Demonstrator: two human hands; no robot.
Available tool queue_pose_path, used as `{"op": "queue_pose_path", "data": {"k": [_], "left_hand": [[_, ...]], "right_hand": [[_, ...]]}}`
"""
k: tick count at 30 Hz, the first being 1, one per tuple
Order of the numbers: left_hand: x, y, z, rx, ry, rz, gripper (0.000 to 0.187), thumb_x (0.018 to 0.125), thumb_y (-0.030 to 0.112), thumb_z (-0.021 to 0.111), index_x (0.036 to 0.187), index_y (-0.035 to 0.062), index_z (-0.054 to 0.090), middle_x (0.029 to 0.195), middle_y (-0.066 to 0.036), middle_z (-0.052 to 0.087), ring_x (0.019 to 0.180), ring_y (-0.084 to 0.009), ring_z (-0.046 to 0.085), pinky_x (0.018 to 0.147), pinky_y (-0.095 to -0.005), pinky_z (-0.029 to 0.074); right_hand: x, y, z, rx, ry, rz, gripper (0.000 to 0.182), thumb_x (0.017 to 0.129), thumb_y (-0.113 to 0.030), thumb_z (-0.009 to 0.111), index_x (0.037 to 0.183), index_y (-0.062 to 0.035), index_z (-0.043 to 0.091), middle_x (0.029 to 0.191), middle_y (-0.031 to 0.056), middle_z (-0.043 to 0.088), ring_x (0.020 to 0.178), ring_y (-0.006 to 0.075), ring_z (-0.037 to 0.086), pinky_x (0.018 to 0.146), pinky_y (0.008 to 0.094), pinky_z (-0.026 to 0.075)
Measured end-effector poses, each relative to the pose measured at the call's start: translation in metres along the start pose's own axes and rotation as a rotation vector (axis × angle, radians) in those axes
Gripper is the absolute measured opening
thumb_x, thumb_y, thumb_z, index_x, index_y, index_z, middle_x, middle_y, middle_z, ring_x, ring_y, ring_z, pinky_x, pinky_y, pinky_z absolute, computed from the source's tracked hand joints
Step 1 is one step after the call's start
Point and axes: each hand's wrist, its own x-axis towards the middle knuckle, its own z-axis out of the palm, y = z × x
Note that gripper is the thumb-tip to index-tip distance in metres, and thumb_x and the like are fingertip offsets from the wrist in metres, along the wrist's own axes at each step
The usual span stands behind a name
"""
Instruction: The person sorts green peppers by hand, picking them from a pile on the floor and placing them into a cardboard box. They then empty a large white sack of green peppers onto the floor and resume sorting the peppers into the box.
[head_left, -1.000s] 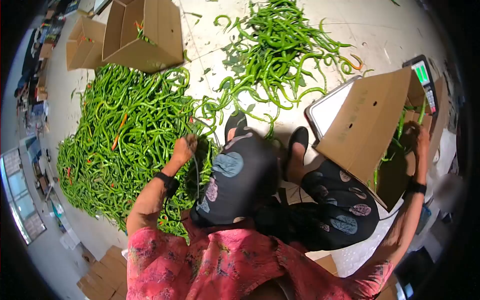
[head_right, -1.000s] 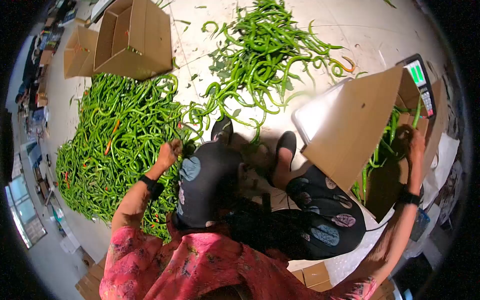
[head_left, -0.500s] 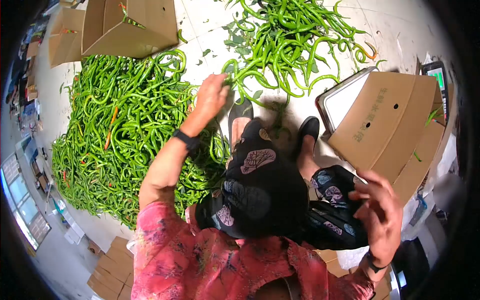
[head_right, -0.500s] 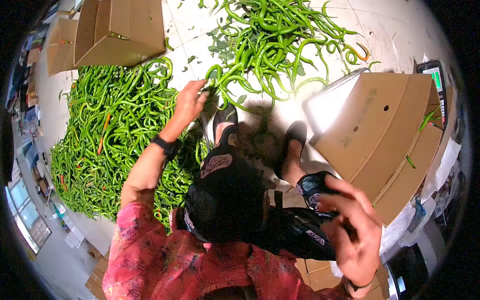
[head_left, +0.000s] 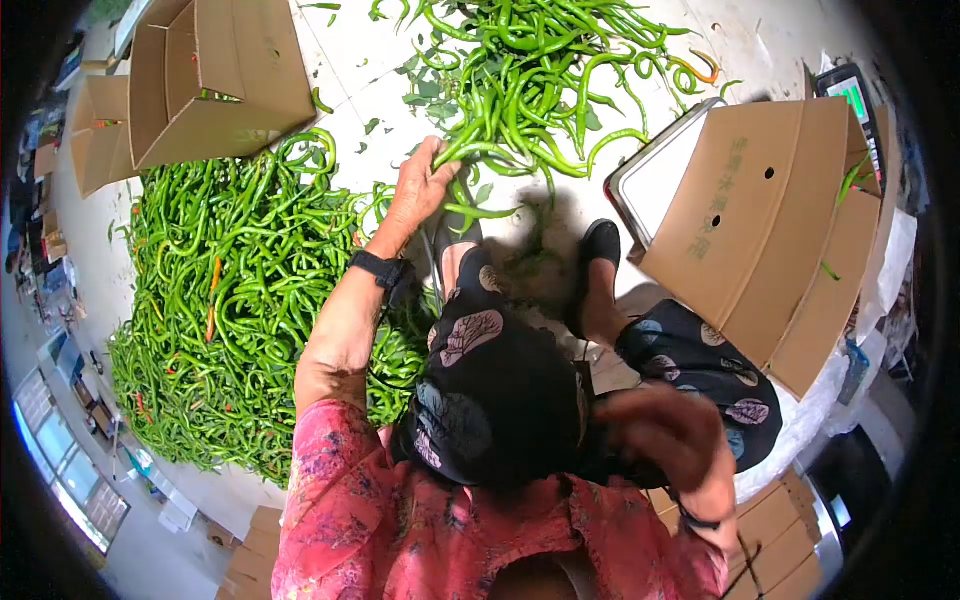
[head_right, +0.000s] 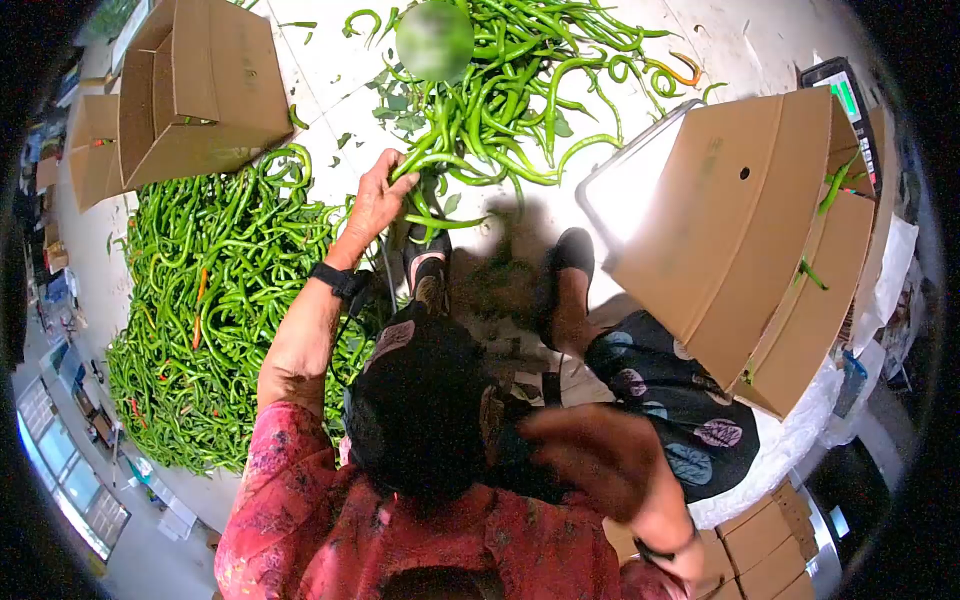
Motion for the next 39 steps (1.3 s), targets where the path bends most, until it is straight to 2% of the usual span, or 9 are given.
{"op": "queue_pose_path", "data": {"k": [1, 3, 11, 12, 14, 17, 21, 25, 39], "left_hand": [[0.002, -0.012, 0.0, -0.125, 0.01, 0.122, 0.019, 0.089, 0.013, 0.062, 0.102, 0.0014, 0.054, 0.079, -0.008, 0.063, 0.073, -0.019, 0.06, 0.074, -0.0344, 0.05], [-0.012, 0.03, -0.019, -0.55, -0.156, -0.174, 0.017, 0.095, 0.015, 0.057, 0.106, 0.0021, 0.054, 0.086, -0.004, 0.062, 0.083, -0.0122, 0.059, 0.078, -0.0281, 0.05], [-0.053, 0.094, -0.031, -1.239, -0.188, -0.336, 0.048, 0.096, 0.018, 0.058, 0.138, 0.0006, 0.044, 0.096, -0.006, 0.058, 0.079, -0.0136, 0.054, 0.078, -0.0309, 0.052], [-0.054, 0.087, -0.03, -1.35, -0.313, -0.265, 0.051, 0.095, 0.013, 0.058, 0.141, -0.0002, 0.041, 0.109, -0.011, 0.059, 0.095, -0.0184, 0.06, 0.087, -0.0363, 0.053], [-0.06, 0.108, -0.027, -1.248, -0.341, -0.271, 0.053, 0.094, 0.013, 0.059, 0.142, -0.0009, 0.04, 0.117, -0.014, 0.058, 0.102, -0.0211, 0.059, 0.092, -0.0374, 0.05], [-0.071, 0.138, -0.023, -0.973, -0.367, -0.24, 0.058, 0.093, 0.014, 0.06, 0.144, -0.0023, 0.037, 0.136, -0.019, 0.051, 0.12, -0.0269, 0.054, 0.105, -0.0382, 0.042], [-0.078, 0.15, -0.024, -1.003, -0.447, -0.322, 0.058, 0.096, 0.023, 0.058, 0.143, -0.004, 0.038, 0.138, -0.019, 0.05, 0.121, -0.0263, 0.054, 0.106, -0.038, 0.04], [-0.068, 0.145, -0.025, -1.312, -0.63, -0.369, 0.067, 0.101, 0.048, 0.04, 0.138, -0.0077, 0.04, 0.131, -0.021, 0.056, 0.118, -0.0297, 0.056, 0.104, -0.0419, 0.043], [-0.058, 0.096, 0.016, -0.909, -0.439, -0.495, 0.025, 0.093, 0.009, 0.064, 0.116, 0.0019, 0.061, 0.096, -0.009, 0.069, 0.083, -0.015, 0.067, 0.072, -0.0229, 0.055]], "right_hand": [[0.022, 0.015, 0.003, -0.031, -0.034, -0.079, 0.019, 0.09, -0.004, 0.058, 0.106, 0.0003, 0.067, 0.099, 0.0103, 0.067, 0.082, 0.016, 0.066, 0.071, 0.0291, 0.051], [0.066, 0.002, 0.017, 0.119, 0.048, -0.069, 0.024, 0.091, -0.011, 0.058, 0.112, -0.0007, 0.065, 0.105, 0.0092, 0.067, 0.085, 0.0152, 0.066, 0.079, 0.0293, 0.049], [0.21, 0.1, 0.051, 0.336, 0.118, -0.423, 0.04, 0.095, -0.02, 0.06, 0.128, 0.0009, 0.054, 0.116, 0.0093, 0.061, 0.113, 0.0155, 0.057, 0.09, 0.028, 0.046], [0.215, 0.098, 0.054, 0.558, -0.015, -0.415, 0.045, 0.094, -0.023, 0.062, 0.131, -0.0018, 0.051, 0.119, 0.0079, 0.058, 0.114, 0.0151, 0.055, 0.091, 0.0293, 0.046], [0.224, 0.088, 0.064, 0.945, -0.174, -0.328, 0.05, 0.095, -0.027, 0.061, 0.139, -0.0115, 0.042, 0.125, 0.0037, 0.053, 0.117, 0.0125, 0.05, 0.091, 0.0314, 0.044], [0.215, 0.062, 0.066, 0.856, -0.153, -0.495, 0.042, 0.098, -0.027, 0.057, 0.136, -0.0175, 0.045, 0.124, 0.0019, 0.053, 0.116, 0.0105, 0.048, 0.089, 0.0295, 0.043], [0.225, 0.059, 0.055, 0.989, -0.105, -0.589, 0.035, 0.1, -0.025, 0.054, 0.124, -0.0002, 0.054, 0.111, 0.0082, 0.061, 0.1, 0.0179, 0.059, 0.089, 0.0288, 0.046], [0.212, 0.048, 0.028, 1.113, -0.138, -0.618, 0.038, 0.102, -0.02, 0.048, 0.128, 0.0077, 0.046, 0.126, 0.0216, 0.056, 0.119, 0.0267, 0.054, 0.109, 0.0401, 0.037], [0.258, 0.097, 0.021, 1.073, -0.161, -0.51, 0.053, 0.098, -0.02, 0.051, 0.141, 0.0051, 0.033, 0.14, 0.021, 0.045, 0.133, 0.0297, 0.042, 0.114, 0.0423, 0.031]]}}
